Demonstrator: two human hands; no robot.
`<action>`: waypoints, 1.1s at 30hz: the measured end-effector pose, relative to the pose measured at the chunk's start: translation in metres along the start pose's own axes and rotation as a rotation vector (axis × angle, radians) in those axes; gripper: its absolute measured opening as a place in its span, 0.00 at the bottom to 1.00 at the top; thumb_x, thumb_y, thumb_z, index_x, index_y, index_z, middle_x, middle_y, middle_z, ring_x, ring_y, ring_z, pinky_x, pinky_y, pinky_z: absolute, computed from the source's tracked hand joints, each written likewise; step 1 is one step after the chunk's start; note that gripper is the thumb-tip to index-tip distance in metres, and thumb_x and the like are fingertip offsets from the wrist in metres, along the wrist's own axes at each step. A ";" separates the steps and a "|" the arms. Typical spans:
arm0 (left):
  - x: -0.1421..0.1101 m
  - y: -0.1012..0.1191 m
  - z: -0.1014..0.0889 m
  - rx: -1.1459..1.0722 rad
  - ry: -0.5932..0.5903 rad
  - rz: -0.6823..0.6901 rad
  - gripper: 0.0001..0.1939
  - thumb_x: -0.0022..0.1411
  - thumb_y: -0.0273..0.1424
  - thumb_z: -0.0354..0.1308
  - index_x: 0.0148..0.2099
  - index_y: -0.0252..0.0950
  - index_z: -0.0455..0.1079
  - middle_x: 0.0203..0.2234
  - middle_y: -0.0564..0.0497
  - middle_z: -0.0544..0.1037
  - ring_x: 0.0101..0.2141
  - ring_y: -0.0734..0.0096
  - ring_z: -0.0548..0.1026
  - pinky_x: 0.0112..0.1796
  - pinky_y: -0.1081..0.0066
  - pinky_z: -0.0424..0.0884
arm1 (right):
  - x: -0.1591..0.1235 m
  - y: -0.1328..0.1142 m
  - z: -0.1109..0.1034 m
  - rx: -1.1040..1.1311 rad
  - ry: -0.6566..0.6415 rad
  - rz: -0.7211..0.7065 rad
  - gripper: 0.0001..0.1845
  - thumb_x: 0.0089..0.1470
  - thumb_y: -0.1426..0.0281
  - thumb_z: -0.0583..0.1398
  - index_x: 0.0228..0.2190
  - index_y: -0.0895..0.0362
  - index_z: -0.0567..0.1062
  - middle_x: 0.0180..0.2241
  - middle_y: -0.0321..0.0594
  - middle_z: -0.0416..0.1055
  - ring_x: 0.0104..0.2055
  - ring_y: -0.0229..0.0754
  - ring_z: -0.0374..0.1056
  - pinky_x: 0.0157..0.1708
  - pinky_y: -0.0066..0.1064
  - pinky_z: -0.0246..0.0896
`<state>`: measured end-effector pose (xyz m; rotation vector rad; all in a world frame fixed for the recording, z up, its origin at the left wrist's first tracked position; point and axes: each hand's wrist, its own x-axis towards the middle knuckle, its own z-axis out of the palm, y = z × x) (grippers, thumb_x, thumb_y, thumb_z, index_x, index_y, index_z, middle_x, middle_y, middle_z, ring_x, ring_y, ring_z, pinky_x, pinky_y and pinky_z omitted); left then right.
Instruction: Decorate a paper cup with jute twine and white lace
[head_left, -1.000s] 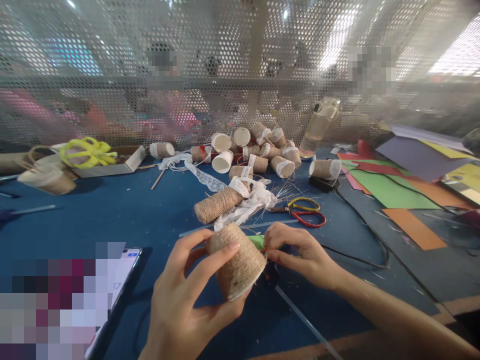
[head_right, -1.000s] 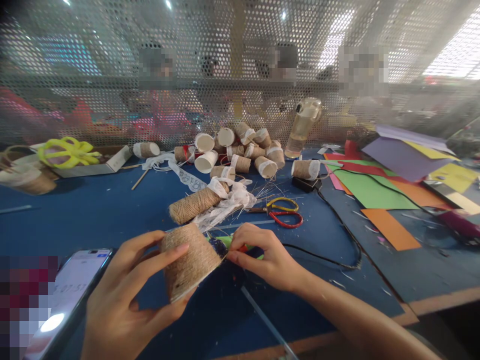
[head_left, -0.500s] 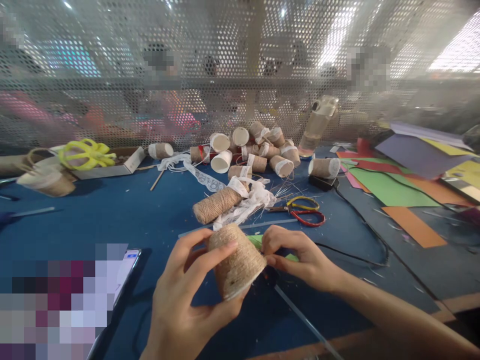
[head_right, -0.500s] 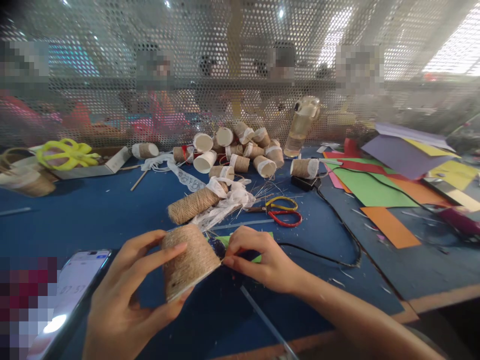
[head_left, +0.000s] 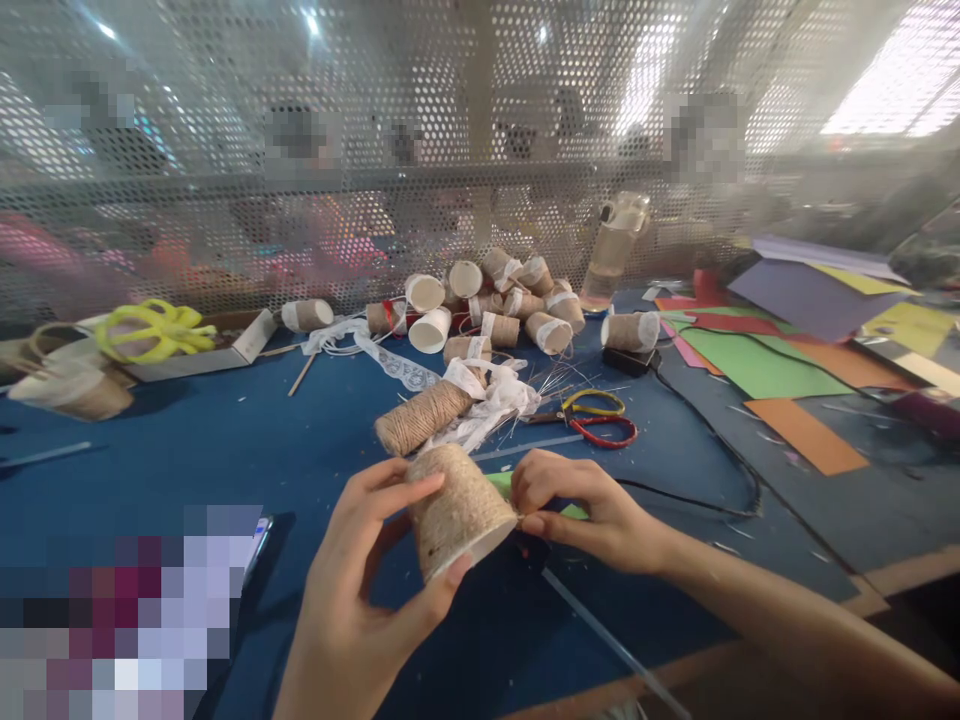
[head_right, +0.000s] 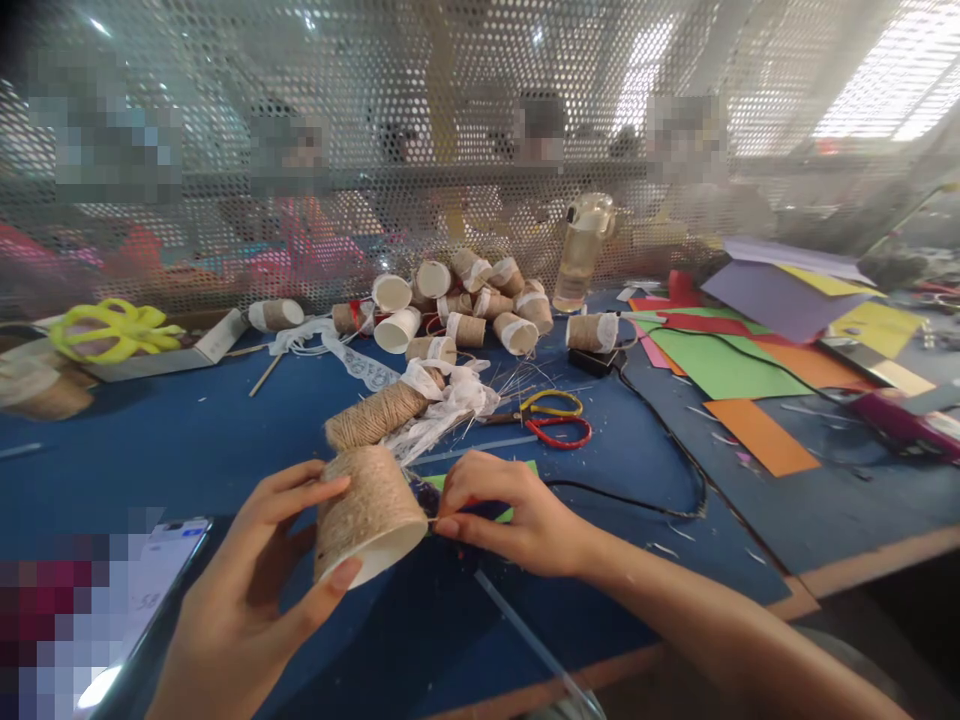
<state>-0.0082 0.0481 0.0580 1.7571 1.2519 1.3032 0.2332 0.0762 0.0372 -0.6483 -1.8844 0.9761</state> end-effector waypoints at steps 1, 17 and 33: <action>0.000 0.000 0.000 -0.007 0.003 0.004 0.16 0.60 0.33 0.66 0.51 0.50 0.75 0.54 0.51 0.68 0.53 0.62 0.73 0.46 0.69 0.78 | 0.000 0.000 0.000 0.000 -0.002 0.008 0.07 0.64 0.69 0.63 0.32 0.55 0.77 0.31 0.39 0.75 0.38 0.41 0.69 0.43 0.38 0.66; 0.002 0.004 0.002 -0.086 -0.002 -0.122 0.14 0.62 0.38 0.64 0.50 0.46 0.74 0.54 0.47 0.68 0.55 0.58 0.73 0.45 0.69 0.80 | 0.002 0.001 0.003 -0.107 -0.048 -0.052 0.06 0.59 0.68 0.67 0.35 0.57 0.77 0.34 0.40 0.75 0.42 0.43 0.71 0.46 0.39 0.68; -0.001 0.012 -0.007 -0.371 0.056 -0.167 0.17 0.59 0.46 0.68 0.49 0.48 0.76 0.56 0.49 0.71 0.53 0.60 0.75 0.42 0.74 0.77 | 0.109 0.047 0.010 -0.607 -0.262 0.027 0.12 0.67 0.73 0.56 0.38 0.55 0.80 0.35 0.38 0.77 0.40 0.42 0.73 0.47 0.39 0.67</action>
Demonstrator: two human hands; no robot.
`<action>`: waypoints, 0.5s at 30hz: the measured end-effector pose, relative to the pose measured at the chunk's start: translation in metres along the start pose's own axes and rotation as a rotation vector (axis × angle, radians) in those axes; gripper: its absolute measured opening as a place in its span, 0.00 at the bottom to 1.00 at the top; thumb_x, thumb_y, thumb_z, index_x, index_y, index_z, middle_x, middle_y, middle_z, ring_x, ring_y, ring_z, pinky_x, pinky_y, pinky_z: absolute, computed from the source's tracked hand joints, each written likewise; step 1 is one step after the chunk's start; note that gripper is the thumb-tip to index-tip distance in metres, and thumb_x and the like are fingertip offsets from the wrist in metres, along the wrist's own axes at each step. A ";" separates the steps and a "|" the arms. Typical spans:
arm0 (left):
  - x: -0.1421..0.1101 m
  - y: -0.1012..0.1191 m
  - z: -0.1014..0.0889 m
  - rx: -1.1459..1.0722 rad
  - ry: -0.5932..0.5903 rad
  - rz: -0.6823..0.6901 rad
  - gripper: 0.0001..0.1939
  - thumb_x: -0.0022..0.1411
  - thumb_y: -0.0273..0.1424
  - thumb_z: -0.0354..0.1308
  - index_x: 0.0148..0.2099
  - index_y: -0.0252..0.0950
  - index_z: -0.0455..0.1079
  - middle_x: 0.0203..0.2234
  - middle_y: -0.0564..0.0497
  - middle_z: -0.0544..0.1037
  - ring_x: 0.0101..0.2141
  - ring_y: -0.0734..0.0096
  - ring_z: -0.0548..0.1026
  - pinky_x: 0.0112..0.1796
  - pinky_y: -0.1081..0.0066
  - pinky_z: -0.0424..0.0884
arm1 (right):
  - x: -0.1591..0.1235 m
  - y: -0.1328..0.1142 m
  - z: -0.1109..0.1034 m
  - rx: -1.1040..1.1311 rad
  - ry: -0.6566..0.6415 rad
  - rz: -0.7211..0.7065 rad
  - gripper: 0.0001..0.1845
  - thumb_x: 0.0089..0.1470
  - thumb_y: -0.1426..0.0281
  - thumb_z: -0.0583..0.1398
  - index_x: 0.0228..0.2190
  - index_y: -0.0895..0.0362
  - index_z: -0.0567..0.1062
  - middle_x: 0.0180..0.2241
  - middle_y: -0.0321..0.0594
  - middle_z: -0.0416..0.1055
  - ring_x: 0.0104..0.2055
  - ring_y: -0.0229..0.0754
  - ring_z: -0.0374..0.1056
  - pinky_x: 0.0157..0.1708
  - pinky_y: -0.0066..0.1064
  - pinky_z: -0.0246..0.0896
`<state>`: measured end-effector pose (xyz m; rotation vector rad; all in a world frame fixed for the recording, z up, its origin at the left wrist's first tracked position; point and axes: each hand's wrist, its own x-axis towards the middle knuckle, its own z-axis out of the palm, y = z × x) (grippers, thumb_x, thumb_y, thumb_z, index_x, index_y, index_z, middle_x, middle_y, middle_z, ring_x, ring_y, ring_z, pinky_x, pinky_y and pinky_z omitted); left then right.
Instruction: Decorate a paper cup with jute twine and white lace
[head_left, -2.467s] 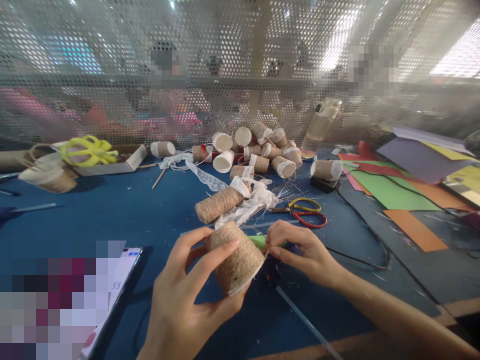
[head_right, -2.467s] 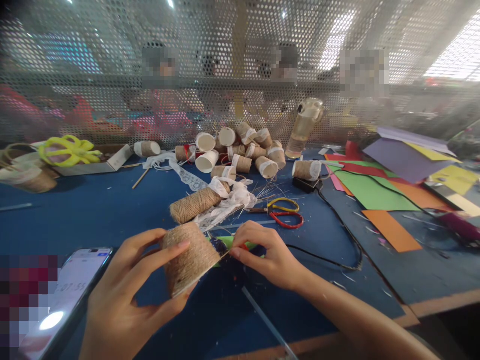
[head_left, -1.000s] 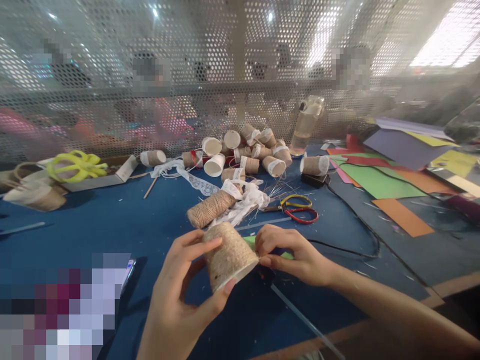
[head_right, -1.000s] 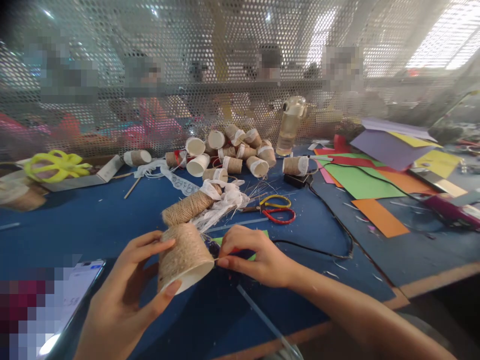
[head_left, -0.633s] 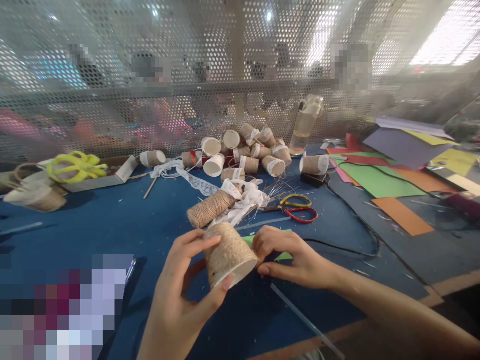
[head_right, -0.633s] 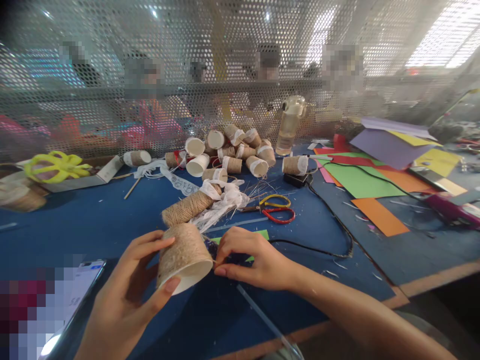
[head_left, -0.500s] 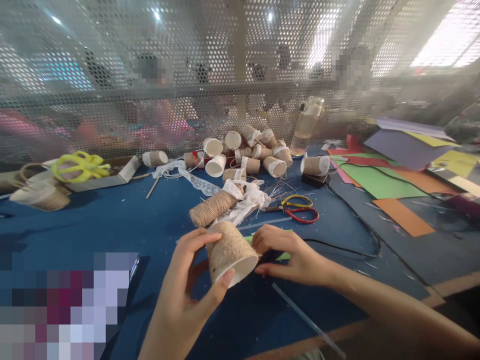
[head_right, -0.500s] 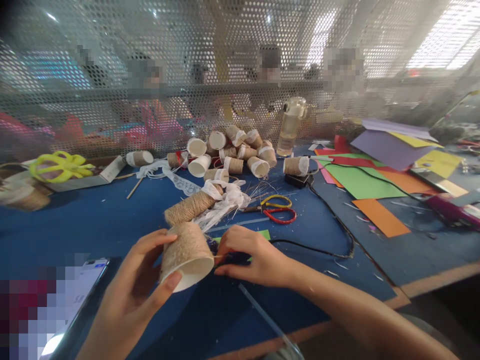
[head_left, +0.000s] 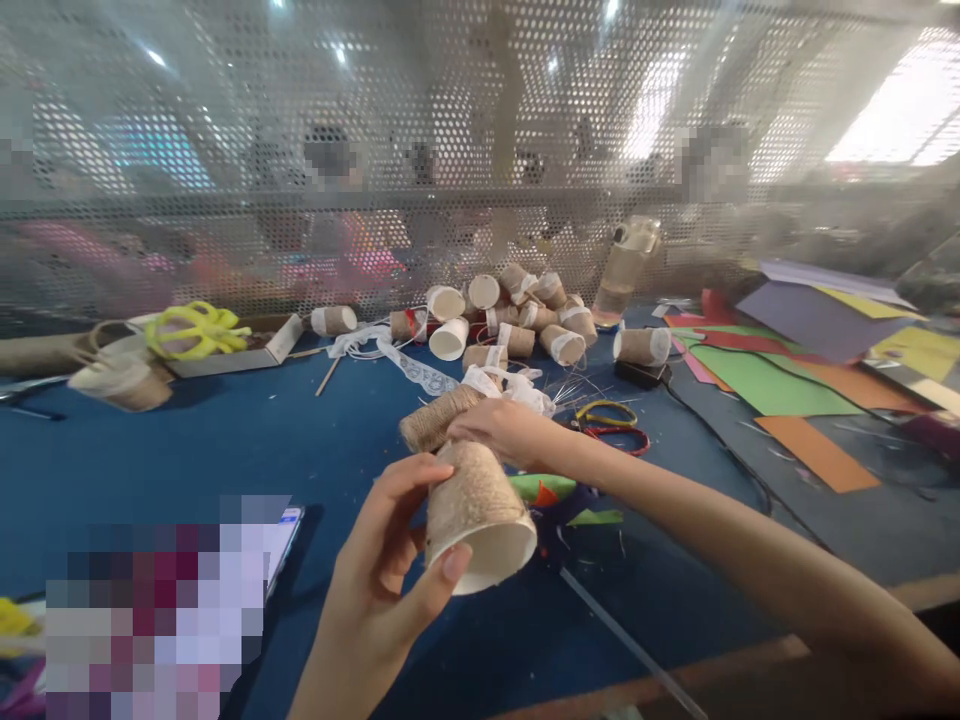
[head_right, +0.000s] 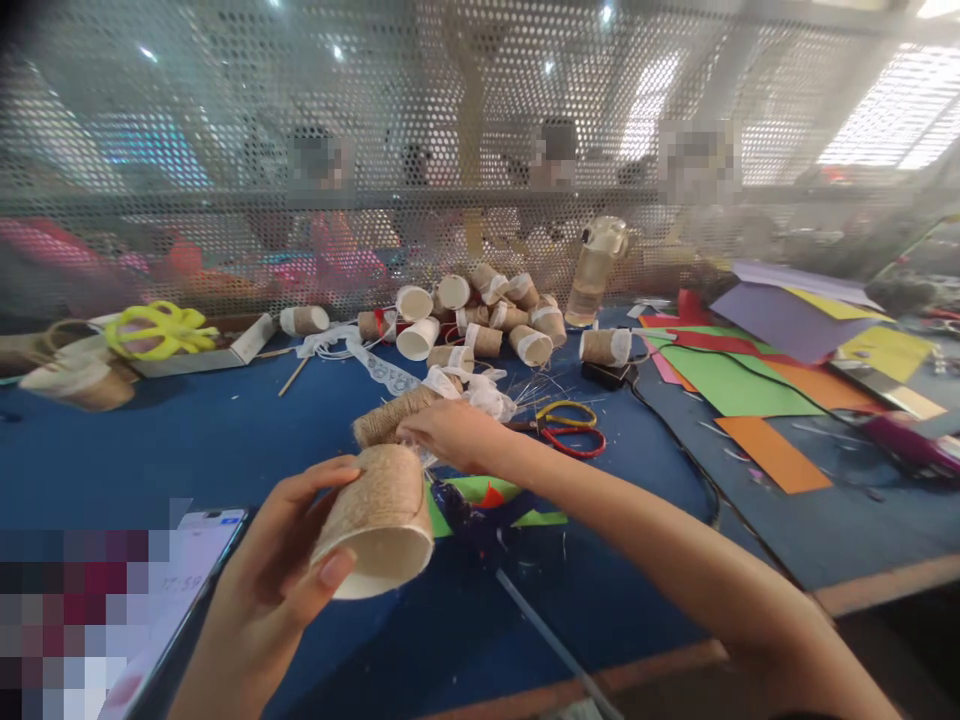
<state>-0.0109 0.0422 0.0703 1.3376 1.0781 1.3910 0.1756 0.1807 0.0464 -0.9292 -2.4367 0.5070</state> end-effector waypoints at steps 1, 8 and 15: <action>0.001 0.000 0.000 0.005 0.005 0.004 0.18 0.60 0.46 0.67 0.50 0.48 0.75 0.56 0.49 0.72 0.53 0.60 0.75 0.42 0.73 0.77 | 0.007 0.002 -0.003 0.013 0.003 0.019 0.14 0.68 0.72 0.54 0.39 0.55 0.80 0.35 0.38 0.78 0.39 0.42 0.74 0.45 0.37 0.67; 0.006 0.003 -0.001 -0.011 -0.001 -0.056 0.20 0.61 0.48 0.64 0.51 0.45 0.71 0.46 0.48 0.79 0.39 0.65 0.80 0.35 0.72 0.77 | 0.039 -0.010 -0.045 0.200 0.146 0.106 0.19 0.73 0.69 0.45 0.46 0.60 0.74 0.35 0.43 0.79 0.37 0.39 0.77 0.38 0.30 0.72; 0.005 0.005 0.000 -0.035 -0.017 -0.081 0.21 0.62 0.48 0.64 0.52 0.44 0.70 0.46 0.48 0.81 0.38 0.66 0.80 0.36 0.72 0.76 | 0.010 -0.054 -0.065 0.521 0.450 -0.083 0.18 0.73 0.61 0.50 0.46 0.54 0.76 0.49 0.39 0.76 0.55 0.41 0.73 0.50 0.33 0.73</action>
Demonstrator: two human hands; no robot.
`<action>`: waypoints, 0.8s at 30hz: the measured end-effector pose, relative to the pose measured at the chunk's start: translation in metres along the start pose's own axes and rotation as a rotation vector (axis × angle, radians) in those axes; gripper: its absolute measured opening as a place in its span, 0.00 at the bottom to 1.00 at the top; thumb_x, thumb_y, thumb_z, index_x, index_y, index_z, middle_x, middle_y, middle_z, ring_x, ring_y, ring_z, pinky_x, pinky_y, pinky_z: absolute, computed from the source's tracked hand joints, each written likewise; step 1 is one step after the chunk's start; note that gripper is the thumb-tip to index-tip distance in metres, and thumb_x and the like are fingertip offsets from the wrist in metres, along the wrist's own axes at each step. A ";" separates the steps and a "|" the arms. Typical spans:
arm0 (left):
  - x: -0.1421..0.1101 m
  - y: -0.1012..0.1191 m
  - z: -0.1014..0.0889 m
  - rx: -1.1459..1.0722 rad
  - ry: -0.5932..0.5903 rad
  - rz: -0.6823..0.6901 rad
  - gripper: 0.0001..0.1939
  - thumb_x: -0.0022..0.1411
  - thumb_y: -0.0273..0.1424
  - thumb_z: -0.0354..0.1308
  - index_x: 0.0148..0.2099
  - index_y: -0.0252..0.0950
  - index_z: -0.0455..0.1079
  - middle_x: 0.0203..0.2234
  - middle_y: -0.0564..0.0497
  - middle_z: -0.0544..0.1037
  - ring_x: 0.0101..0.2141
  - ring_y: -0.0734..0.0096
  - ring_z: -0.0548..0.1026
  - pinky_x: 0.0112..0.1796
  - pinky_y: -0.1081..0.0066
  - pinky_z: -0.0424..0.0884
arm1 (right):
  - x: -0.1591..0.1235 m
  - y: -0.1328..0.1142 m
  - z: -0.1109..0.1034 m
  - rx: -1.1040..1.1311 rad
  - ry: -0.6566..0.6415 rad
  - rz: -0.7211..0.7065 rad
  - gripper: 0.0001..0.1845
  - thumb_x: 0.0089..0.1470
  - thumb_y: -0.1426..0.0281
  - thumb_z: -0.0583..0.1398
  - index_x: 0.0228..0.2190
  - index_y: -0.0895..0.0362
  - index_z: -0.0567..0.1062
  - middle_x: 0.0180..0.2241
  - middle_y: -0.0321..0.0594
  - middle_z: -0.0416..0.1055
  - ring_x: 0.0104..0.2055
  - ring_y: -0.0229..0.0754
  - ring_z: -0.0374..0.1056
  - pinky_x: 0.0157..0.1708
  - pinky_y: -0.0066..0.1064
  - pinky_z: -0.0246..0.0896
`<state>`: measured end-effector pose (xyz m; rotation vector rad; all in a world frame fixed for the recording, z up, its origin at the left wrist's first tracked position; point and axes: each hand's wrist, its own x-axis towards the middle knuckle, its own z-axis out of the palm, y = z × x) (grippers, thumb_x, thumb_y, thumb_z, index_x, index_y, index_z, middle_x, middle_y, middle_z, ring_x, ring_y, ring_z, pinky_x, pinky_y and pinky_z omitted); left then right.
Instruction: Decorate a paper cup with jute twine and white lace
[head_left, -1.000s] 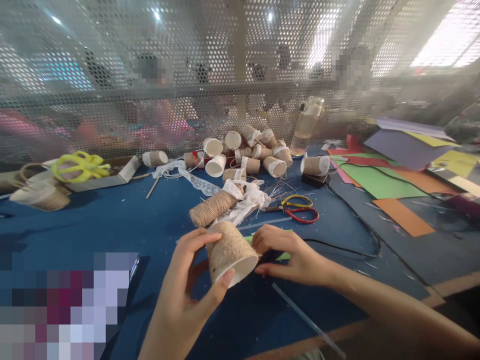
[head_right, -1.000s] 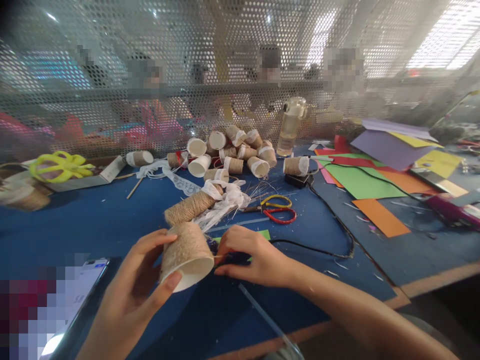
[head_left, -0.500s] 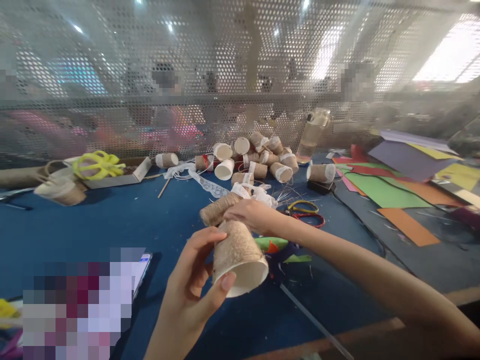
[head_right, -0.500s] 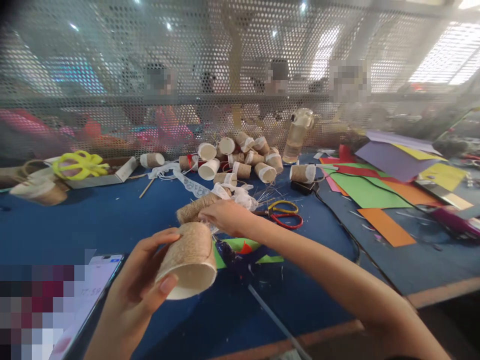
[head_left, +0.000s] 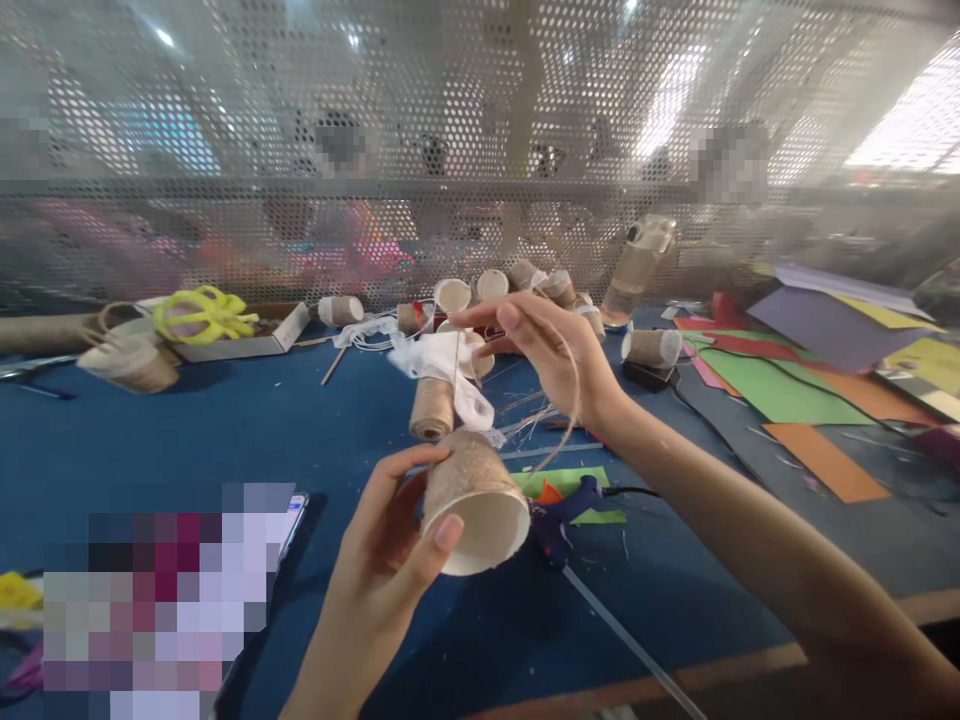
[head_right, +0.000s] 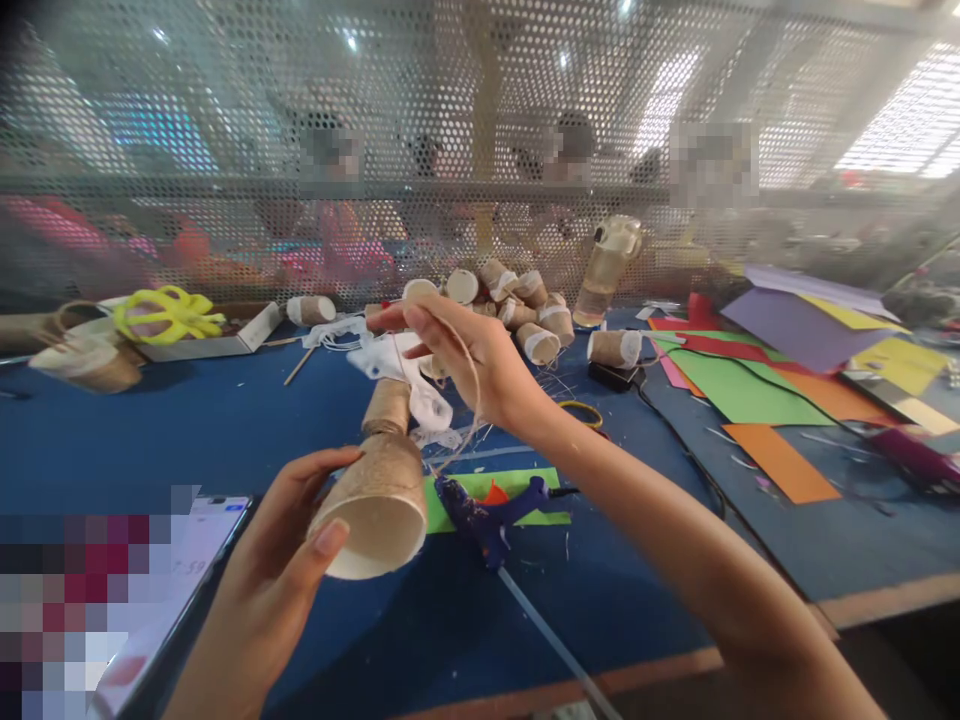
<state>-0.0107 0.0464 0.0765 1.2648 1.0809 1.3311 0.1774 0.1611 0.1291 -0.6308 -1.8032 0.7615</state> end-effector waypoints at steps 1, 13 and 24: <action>0.001 0.000 0.000 -0.016 0.004 -0.007 0.21 0.62 0.48 0.65 0.52 0.45 0.70 0.46 0.48 0.81 0.39 0.66 0.80 0.36 0.73 0.76 | -0.005 -0.003 -0.002 -0.043 0.001 0.012 0.18 0.72 0.61 0.50 0.47 0.54 0.77 0.50 0.40 0.76 0.54 0.42 0.73 0.50 0.34 0.73; 0.007 0.001 -0.001 -0.180 -0.021 -0.181 0.19 0.56 0.40 0.71 0.49 0.45 0.73 0.46 0.51 0.83 0.46 0.64 0.79 0.41 0.73 0.75 | -0.073 0.011 -0.027 -0.233 -0.229 0.093 0.06 0.65 0.67 0.61 0.37 0.56 0.78 0.48 0.45 0.78 0.51 0.45 0.74 0.54 0.40 0.68; 0.007 -0.003 0.002 -0.080 -0.053 -0.254 0.26 0.49 0.45 0.74 0.46 0.43 0.69 0.42 0.51 0.79 0.38 0.67 0.78 0.36 0.73 0.72 | -0.112 0.009 -0.045 0.141 -0.359 0.290 0.13 0.51 0.63 0.73 0.35 0.57 0.80 0.29 0.34 0.74 0.29 0.35 0.66 0.40 0.32 0.70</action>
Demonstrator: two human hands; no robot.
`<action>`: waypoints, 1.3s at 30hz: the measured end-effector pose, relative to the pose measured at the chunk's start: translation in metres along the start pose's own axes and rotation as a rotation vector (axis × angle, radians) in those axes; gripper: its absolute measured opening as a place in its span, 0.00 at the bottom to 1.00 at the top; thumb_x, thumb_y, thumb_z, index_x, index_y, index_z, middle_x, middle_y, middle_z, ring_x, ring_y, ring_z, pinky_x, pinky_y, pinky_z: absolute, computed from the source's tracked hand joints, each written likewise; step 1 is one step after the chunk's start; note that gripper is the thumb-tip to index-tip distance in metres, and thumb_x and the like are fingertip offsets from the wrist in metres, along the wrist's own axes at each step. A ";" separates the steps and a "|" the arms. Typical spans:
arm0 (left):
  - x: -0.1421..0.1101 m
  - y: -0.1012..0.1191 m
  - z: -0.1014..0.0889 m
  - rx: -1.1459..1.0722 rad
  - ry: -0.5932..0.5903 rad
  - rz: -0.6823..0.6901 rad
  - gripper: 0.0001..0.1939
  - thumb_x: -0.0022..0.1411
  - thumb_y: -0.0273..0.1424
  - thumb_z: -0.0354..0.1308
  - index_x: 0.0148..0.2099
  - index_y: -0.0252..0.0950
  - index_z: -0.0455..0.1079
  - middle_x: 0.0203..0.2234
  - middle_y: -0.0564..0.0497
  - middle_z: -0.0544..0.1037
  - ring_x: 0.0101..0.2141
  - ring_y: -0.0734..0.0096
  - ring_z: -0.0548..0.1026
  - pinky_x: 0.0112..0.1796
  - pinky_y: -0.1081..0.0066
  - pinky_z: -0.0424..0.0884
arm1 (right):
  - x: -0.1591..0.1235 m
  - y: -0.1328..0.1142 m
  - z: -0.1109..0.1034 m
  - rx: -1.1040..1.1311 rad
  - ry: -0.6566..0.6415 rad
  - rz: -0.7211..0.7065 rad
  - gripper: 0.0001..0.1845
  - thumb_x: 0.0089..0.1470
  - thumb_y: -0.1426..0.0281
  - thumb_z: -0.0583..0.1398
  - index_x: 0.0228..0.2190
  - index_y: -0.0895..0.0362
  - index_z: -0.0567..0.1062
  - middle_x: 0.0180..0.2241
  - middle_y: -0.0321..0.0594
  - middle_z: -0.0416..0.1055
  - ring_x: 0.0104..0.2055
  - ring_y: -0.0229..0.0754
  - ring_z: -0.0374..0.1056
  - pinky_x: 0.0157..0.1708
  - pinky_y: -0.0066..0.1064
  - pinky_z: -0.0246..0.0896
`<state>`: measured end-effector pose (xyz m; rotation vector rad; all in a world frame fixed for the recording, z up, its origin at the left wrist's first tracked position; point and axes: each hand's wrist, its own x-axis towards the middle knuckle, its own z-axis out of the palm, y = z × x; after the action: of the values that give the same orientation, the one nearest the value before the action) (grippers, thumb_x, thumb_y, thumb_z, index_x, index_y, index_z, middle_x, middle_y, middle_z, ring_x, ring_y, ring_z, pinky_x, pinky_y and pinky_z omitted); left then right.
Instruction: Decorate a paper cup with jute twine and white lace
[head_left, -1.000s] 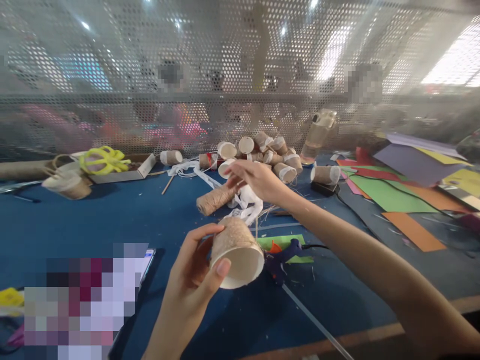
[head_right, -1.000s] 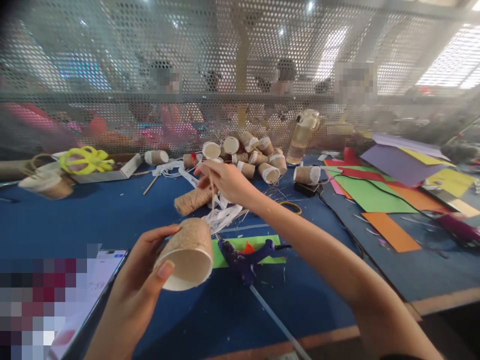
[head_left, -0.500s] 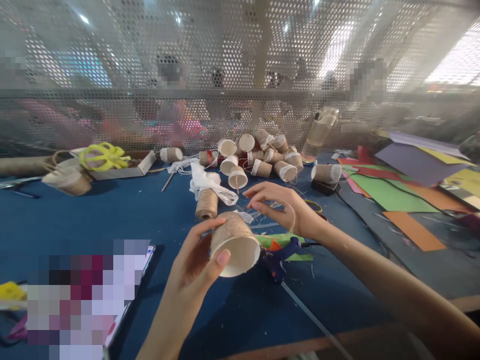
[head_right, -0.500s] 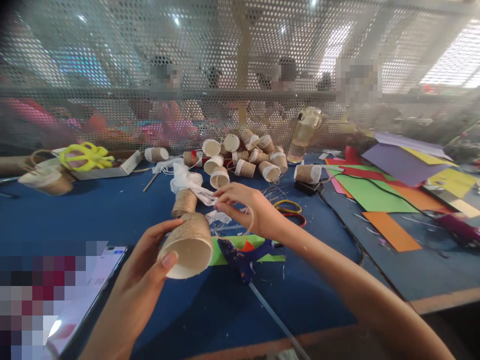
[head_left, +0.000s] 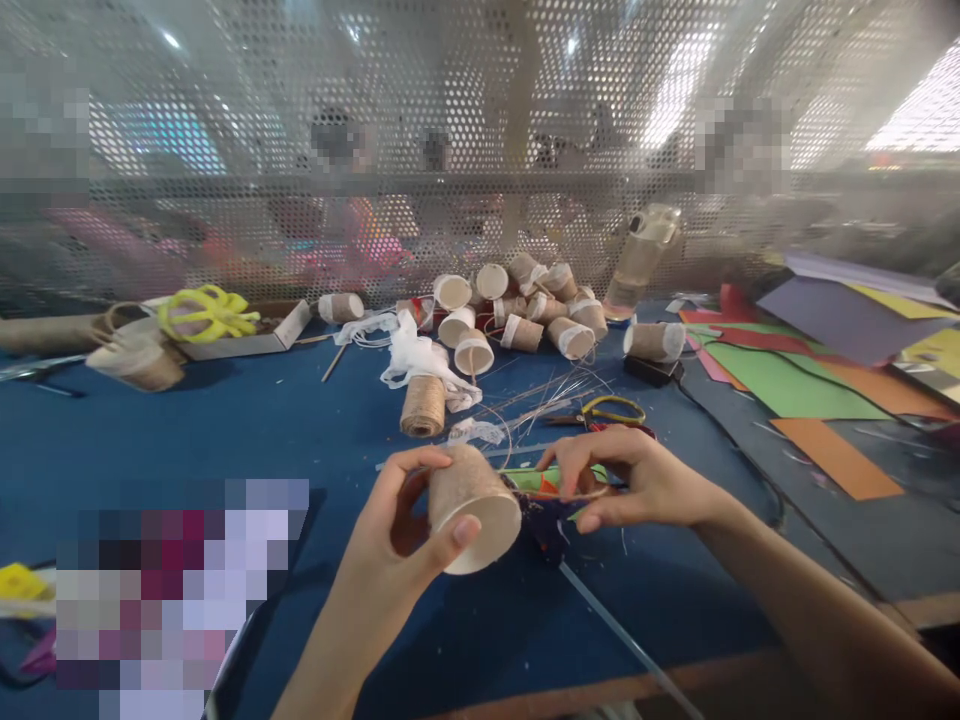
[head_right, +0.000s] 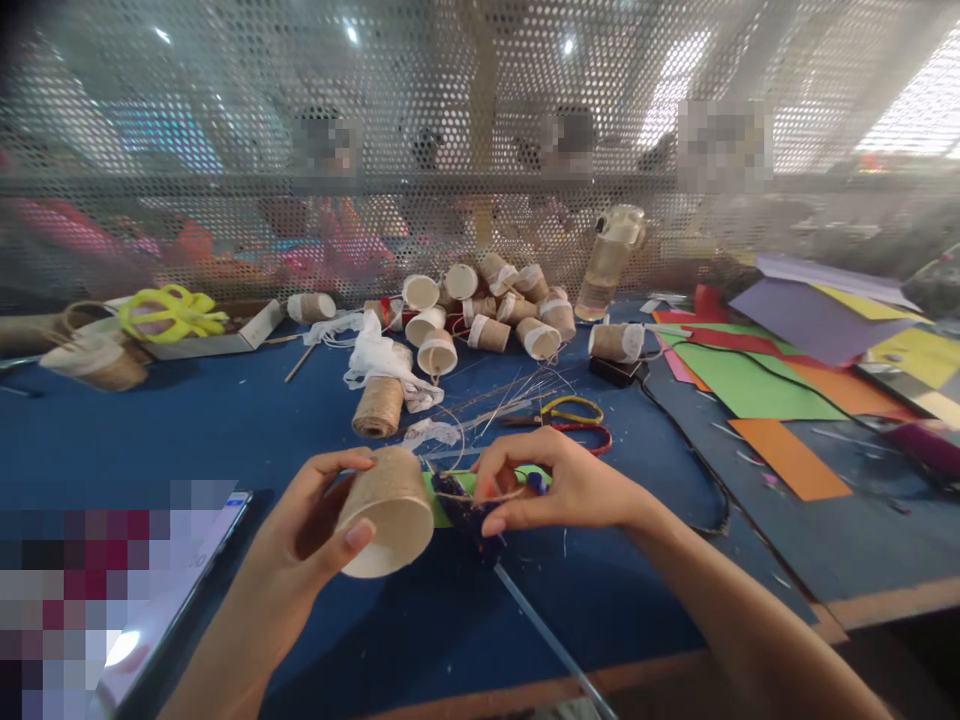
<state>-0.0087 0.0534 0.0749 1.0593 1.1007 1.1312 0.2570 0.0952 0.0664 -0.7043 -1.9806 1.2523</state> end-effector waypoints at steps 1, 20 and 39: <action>0.000 -0.001 -0.001 0.052 0.003 0.014 0.26 0.50 0.48 0.73 0.46 0.43 0.69 0.45 0.50 0.78 0.40 0.65 0.77 0.37 0.72 0.72 | -0.001 0.002 0.000 0.029 -0.021 -0.014 0.14 0.50 0.63 0.73 0.35 0.57 0.81 0.28 0.34 0.74 0.28 0.34 0.65 0.41 0.33 0.70; -0.002 -0.010 -0.009 0.408 -0.110 0.139 0.14 0.61 0.42 0.66 0.49 0.53 0.76 0.59 0.51 0.68 0.60 0.53 0.68 0.56 0.59 0.71 | 0.005 0.005 0.014 -0.116 0.248 -0.166 0.03 0.62 0.70 0.64 0.35 0.55 0.79 0.33 0.38 0.76 0.39 0.41 0.71 0.46 0.39 0.68; 0.017 0.003 -0.012 0.061 0.026 0.121 0.15 0.70 0.37 0.59 0.56 0.40 0.72 0.55 0.45 0.75 0.49 0.57 0.77 0.47 0.56 0.77 | -0.012 0.002 0.010 -0.842 -0.292 0.183 0.35 0.43 0.85 0.56 0.55 0.56 0.70 0.56 0.48 0.67 0.53 0.51 0.70 0.54 0.45 0.65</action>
<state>-0.0193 0.0717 0.0738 1.1752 1.1094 1.2164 0.2566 0.0814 0.0584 -1.1628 -2.7586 0.5829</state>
